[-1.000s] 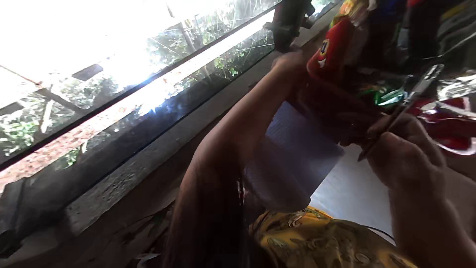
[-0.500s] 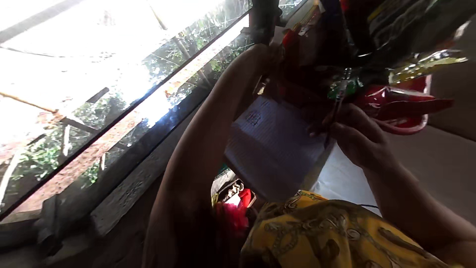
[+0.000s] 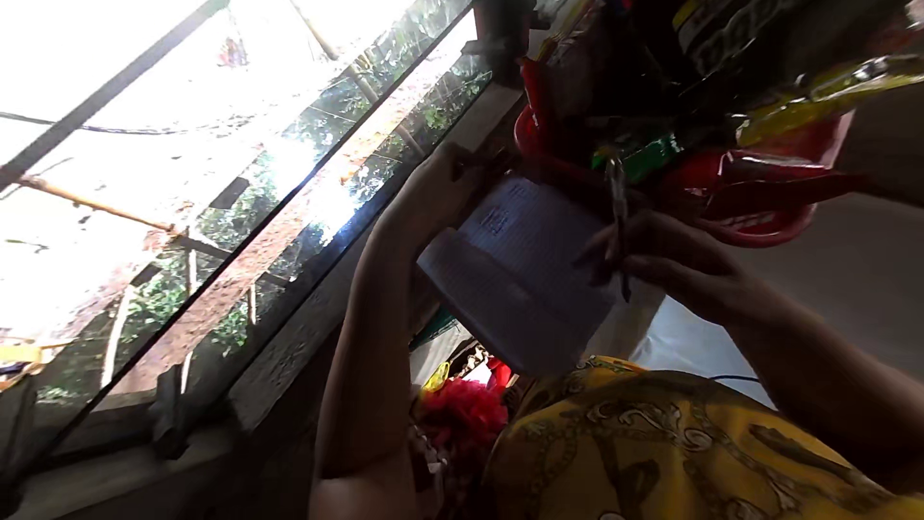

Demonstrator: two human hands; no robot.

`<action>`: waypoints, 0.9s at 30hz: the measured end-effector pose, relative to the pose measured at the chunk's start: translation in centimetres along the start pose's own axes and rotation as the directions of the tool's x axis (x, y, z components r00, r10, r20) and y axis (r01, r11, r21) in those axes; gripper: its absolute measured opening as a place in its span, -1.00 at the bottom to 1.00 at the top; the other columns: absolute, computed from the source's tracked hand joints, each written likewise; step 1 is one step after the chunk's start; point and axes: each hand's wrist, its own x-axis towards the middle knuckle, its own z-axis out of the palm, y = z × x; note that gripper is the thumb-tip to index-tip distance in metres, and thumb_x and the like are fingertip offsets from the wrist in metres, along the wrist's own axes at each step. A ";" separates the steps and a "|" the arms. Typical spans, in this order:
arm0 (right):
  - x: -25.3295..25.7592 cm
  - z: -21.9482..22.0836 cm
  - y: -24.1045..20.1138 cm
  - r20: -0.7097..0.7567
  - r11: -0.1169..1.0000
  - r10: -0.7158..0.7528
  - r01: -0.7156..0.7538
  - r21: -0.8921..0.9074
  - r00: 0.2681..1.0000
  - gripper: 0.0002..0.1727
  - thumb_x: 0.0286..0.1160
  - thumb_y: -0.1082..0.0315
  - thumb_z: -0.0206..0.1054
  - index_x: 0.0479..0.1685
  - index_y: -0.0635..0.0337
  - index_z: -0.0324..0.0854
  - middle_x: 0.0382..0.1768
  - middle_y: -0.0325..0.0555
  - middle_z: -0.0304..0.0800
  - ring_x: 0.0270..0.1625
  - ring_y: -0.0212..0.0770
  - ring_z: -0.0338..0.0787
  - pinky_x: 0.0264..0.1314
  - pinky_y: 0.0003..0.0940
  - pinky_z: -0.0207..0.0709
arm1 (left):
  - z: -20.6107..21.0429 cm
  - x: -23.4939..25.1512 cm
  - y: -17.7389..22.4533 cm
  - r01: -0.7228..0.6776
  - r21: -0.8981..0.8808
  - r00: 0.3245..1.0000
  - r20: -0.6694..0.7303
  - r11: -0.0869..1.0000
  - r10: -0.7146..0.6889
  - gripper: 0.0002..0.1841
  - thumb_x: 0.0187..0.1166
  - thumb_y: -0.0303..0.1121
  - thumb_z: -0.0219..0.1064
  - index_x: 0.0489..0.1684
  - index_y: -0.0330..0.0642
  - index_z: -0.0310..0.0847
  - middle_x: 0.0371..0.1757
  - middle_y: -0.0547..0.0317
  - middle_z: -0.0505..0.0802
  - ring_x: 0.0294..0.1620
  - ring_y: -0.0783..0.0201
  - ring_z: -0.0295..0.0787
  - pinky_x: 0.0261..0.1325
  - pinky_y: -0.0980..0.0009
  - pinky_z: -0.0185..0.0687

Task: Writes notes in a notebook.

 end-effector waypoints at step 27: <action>-0.6 -0.8 1.1 0.363 0.890 0.037 -0.196 0.412 0.931 -0.87 0.77 0.37 0.19 0.15 0.09 0.47 -0.04 -0.26 0.88 -0.03 -0.34 0.90 0.11 -0.40 0.80 | 14.4 -9.3 -1.8 -0.121 -0.429 0.515 -0.798 0.895 -0.313 -0.50 0.75 -0.25 0.16 0.59 -0.35 0.37 0.68 -0.13 0.45 0.66 0.17 0.41 0.60 0.23 0.45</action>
